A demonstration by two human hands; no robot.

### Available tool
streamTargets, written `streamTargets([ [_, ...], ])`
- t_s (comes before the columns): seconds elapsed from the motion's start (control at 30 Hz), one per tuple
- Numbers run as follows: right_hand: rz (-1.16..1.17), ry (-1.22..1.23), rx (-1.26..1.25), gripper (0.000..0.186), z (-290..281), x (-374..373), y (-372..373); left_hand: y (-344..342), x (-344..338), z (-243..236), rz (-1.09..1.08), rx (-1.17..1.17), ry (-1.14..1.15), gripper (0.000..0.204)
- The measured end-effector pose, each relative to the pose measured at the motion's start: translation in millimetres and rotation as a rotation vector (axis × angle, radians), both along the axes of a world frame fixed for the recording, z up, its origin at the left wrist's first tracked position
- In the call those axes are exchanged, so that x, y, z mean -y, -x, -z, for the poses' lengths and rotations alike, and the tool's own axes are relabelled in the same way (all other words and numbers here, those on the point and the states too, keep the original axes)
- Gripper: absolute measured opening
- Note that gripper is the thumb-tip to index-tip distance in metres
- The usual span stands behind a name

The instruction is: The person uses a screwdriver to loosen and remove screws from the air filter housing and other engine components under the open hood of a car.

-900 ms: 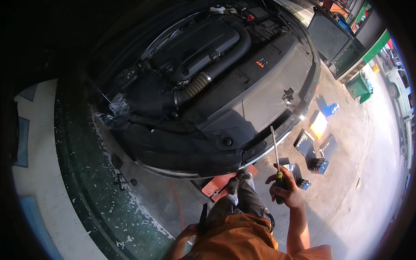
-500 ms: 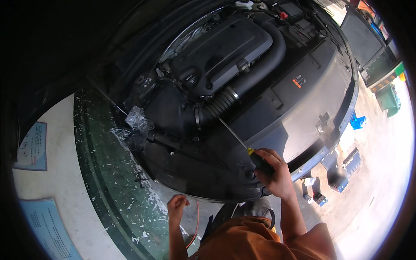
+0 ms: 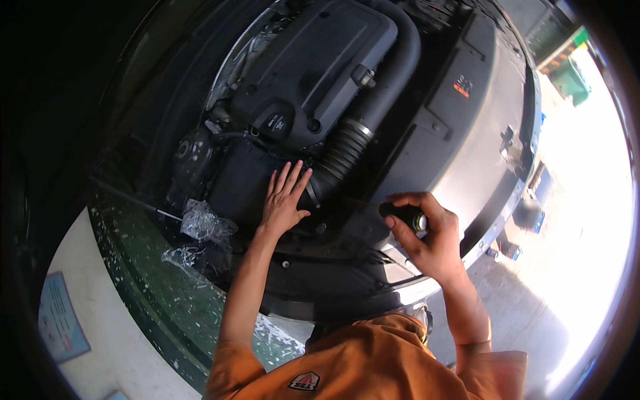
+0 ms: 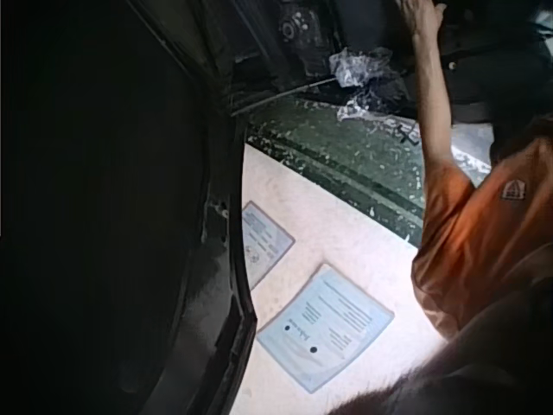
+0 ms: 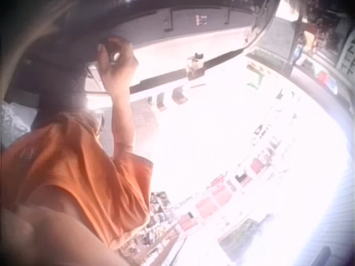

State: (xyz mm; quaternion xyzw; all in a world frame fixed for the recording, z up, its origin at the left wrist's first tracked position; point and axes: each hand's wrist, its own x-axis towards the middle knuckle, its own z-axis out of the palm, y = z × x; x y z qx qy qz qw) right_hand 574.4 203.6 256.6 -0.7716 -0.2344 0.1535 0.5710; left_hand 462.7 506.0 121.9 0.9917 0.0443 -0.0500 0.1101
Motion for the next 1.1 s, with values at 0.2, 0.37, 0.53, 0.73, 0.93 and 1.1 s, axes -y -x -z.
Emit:
streamTargets([
  [0.2,-0.066,0.257,0.189,0.019,-10,-58,28,-13,-33,49,0.346,0.057,0.072,0.096],
  [0.37,-0.210,0.337,0.217,0.018,-7,-103,40,-4,-31,68,0.319,0.193,-0.013,0.095],
  [0.53,-0.204,0.350,0.188,0.018,-11,-132,55,6,-31,77,0.270,0.210,-0.186,0.107],
  [0.73,-0.183,0.386,0.181,0.019,-11,-142,56,0,-18,89,0.166,0.219,-0.319,0.100],
  [0.93,-0.191,0.390,0.245,0.018,0,-144,50,-5,-12,97,0.120,0.251,-0.355,0.097],
  [1.1,-0.206,0.398,0.221,0.018,1,-145,48,-6,-11,94,0.123,0.226,-0.349,0.097],
])
